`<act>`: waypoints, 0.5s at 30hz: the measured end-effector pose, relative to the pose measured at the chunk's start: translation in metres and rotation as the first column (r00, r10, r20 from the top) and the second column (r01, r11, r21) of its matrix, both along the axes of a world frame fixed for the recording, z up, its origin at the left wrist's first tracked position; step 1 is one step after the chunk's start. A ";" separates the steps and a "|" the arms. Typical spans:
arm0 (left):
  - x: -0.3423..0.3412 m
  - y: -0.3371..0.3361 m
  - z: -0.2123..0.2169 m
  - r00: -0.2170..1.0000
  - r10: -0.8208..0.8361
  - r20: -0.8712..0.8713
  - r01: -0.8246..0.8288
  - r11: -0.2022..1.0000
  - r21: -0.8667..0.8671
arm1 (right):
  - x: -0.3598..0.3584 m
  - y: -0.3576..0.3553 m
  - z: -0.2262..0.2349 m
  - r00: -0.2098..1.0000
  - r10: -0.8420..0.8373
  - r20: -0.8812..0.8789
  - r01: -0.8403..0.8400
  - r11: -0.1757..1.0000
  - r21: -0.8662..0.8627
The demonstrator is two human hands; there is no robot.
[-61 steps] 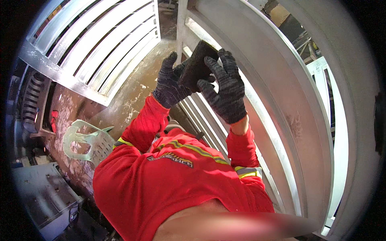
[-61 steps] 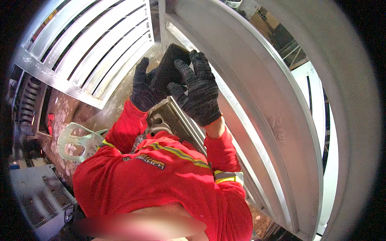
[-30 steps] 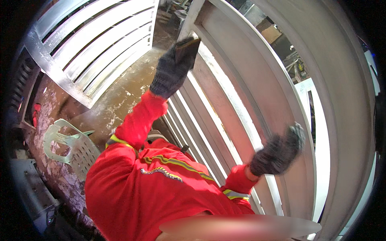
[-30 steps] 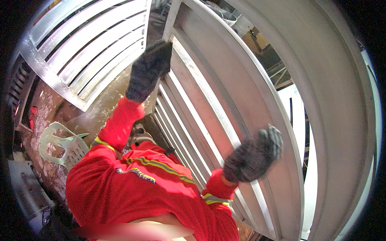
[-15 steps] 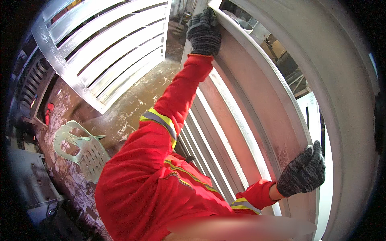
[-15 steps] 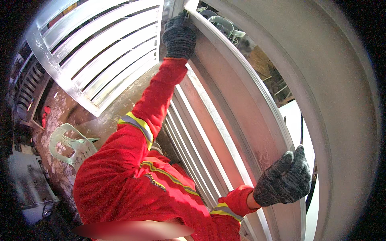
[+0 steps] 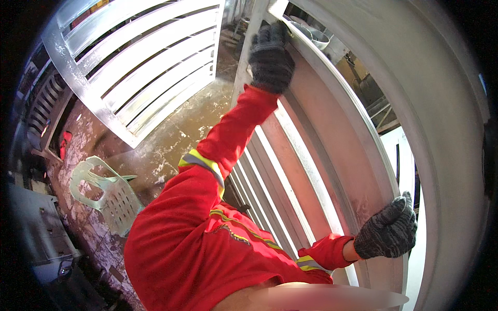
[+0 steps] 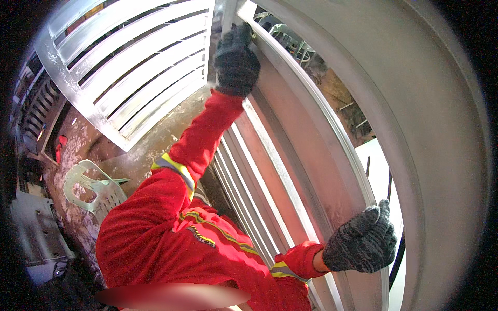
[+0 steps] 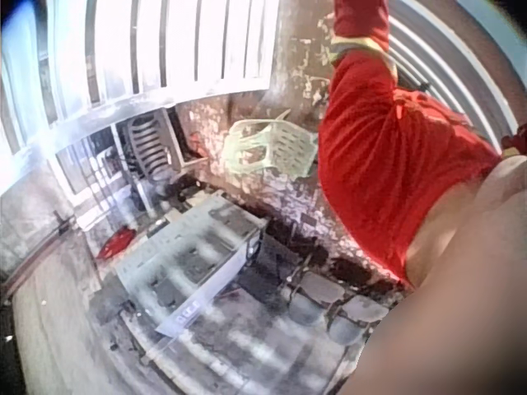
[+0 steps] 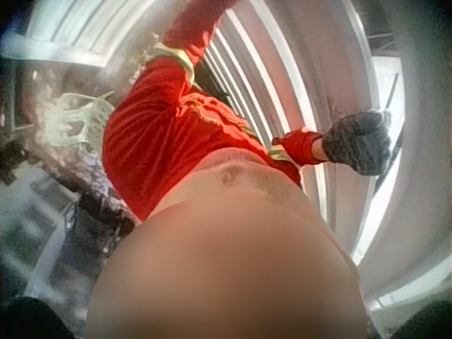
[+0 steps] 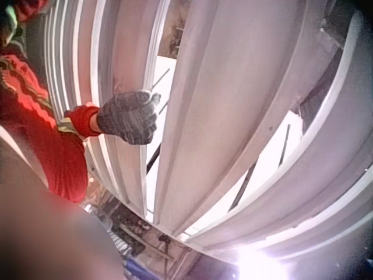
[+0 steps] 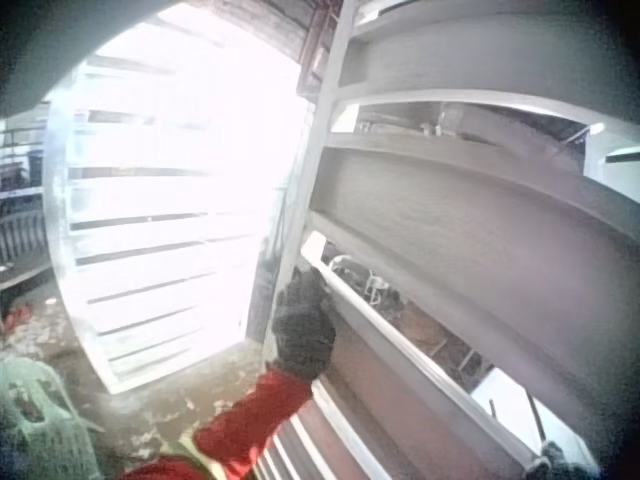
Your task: The person wipes the surface of white slatted panels using a cloth. They systematically clean the top and side surfaces of the panels, moving from one section to the next while standing in a cluttered indoor space.
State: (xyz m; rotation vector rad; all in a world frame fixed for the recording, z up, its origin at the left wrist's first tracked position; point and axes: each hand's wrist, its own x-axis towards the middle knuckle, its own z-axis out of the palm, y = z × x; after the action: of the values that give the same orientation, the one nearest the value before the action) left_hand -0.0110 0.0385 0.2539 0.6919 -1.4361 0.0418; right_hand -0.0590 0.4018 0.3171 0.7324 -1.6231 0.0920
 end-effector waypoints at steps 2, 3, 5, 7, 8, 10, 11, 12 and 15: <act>-0.002 0.012 -0.003 1.000 -0.014 0.002 0.014 0.999 -0.033 | 0.000 0.001 -0.002 0.998 0.025 0.054 -0.022 0.998 -0.056; 0.001 0.007 -0.001 0.999 -0.032 0.037 0.033 0.998 -0.047 | 0.000 0.004 -0.004 0.996 0.040 0.080 -0.034 0.996 -0.076; -0.003 -0.023 0.002 0.998 0.015 0.063 -0.018 0.999 0.047 | 0.000 0.001 -0.009 0.992 0.075 0.104 -0.066 0.994 -0.091; -0.003 -0.023 0.006 0.994 0.067 0.089 -0.072 0.996 0.047 | -0.006 0.003 -0.011 0.994 0.075 0.076 -0.068 0.994 -0.089; -0.003 -0.012 -0.002 0.998 0.027 0.062 -0.028 1.000 0.009 | -0.009 0.006 -0.012 0.998 0.055 0.038 -0.052 0.996 -0.066; 0.000 0.010 -0.015 0.998 -0.064 0.019 0.065 0.995 -0.071 | -0.009 0.006 -0.011 1.000 0.008 0.010 -0.008 0.999 -0.052; 0.002 0.006 -0.010 0.995 -0.093 0.047 0.094 0.996 -0.009 | -0.007 0.005 -0.009 1.000 -0.015 0.017 0.016 0.998 -0.059; 0.005 0.003 -0.008 0.995 -0.090 0.037 0.088 0.994 0.061 | -0.005 0.006 -0.010 0.999 -0.032 0.031 0.033 0.998 -0.044; 0.000 -0.005 0.003 0.997 -0.077 -0.011 0.078 0.990 0.119 | -0.001 0.003 -0.013 0.997 0.039 0.066 -0.032 0.995 -0.098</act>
State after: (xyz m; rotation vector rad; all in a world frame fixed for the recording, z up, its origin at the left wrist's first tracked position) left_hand -0.0114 0.0332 0.2572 0.7327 -1.4675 -0.1079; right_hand -0.0599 0.4045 0.3046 0.6902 -1.6581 0.2216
